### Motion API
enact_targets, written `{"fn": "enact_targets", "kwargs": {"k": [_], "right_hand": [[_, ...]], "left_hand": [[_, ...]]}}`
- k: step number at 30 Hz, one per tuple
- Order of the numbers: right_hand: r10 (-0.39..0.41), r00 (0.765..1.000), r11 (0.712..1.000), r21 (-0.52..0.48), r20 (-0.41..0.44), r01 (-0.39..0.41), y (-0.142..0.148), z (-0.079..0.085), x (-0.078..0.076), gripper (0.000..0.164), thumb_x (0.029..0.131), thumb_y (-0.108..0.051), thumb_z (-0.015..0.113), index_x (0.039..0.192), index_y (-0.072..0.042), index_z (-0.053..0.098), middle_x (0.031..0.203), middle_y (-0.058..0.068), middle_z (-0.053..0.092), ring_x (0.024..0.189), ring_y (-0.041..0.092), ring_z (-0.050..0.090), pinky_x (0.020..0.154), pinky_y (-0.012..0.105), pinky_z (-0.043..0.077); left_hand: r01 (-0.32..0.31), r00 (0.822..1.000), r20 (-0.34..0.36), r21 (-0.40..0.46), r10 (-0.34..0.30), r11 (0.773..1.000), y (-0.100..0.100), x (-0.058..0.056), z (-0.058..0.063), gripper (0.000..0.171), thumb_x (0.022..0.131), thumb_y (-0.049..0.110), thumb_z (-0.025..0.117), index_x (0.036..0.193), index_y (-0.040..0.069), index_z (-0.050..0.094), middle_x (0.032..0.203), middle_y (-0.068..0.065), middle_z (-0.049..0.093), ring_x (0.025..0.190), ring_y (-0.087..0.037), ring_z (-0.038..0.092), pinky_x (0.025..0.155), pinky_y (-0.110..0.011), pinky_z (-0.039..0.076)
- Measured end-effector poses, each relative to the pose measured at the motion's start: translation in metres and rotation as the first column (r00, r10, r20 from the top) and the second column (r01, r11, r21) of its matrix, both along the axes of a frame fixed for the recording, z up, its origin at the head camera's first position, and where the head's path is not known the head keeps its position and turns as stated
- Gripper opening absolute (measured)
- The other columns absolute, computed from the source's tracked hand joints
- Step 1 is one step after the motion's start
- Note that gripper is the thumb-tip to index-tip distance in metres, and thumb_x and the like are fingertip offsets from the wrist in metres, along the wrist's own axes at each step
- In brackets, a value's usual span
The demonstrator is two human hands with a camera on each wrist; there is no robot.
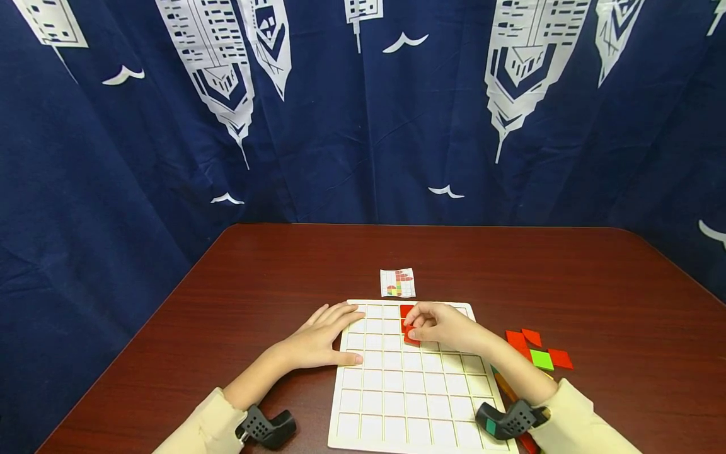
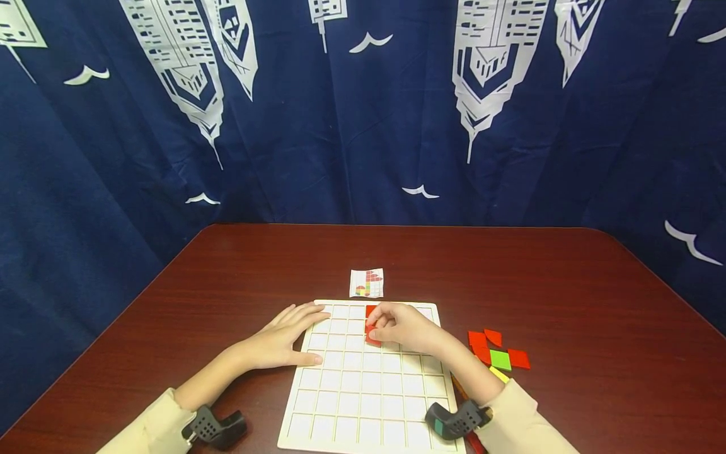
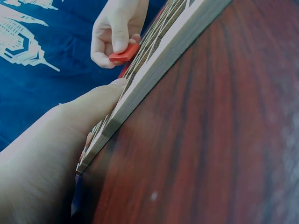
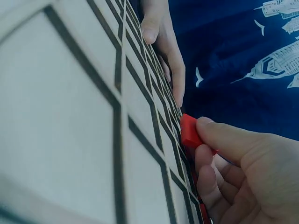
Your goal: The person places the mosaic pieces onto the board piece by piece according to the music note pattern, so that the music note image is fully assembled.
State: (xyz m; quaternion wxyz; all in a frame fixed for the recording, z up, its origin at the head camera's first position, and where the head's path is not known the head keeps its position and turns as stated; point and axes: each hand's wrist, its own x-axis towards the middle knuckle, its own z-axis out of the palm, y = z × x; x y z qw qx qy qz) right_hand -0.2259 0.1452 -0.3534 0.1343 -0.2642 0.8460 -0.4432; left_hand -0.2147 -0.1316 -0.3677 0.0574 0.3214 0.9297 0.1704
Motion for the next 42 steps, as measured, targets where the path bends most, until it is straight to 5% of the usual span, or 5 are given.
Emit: {"fn": "enact_targets", "kwargs": {"k": [24,42], "right_hand": [[0.052,0.989,0.995,0.091,-0.141,-0.039,-0.003,-0.0009,0.0056,0.011,0.081,-0.015,0.068,0.079,-0.01,0.058,0.065,-0.004,0.05,0.058,0.002,0.044,0.053,0.016,0.038],[0.055,0.989,0.995,0.089,-0.135,-0.043,-0.0026,0.0006,0.0069,0.01,0.081,-0.015,0.067,0.081,-0.009,0.06,0.067,-0.003,0.051,0.06,0.002,0.044,0.055,0.015,0.038]], "left_hand": [[0.005,1.0,0.006,0.017,-0.005,1.0,-0.0002,-0.0008,-0.0013,0.078,0.079,0.064,0.051,0.143,0.025,0.027,0.151,0.002,0.02,0.142,-0.017,0.009,0.114,-0.048,0.004],[0.012,1.0,0.001,0.018,-0.012,1.0,-0.0001,-0.0012,-0.0014,0.078,0.08,0.064,0.051,0.143,0.024,0.027,0.151,0.001,0.021,0.141,-0.017,0.01,0.114,-0.048,0.004]]}}
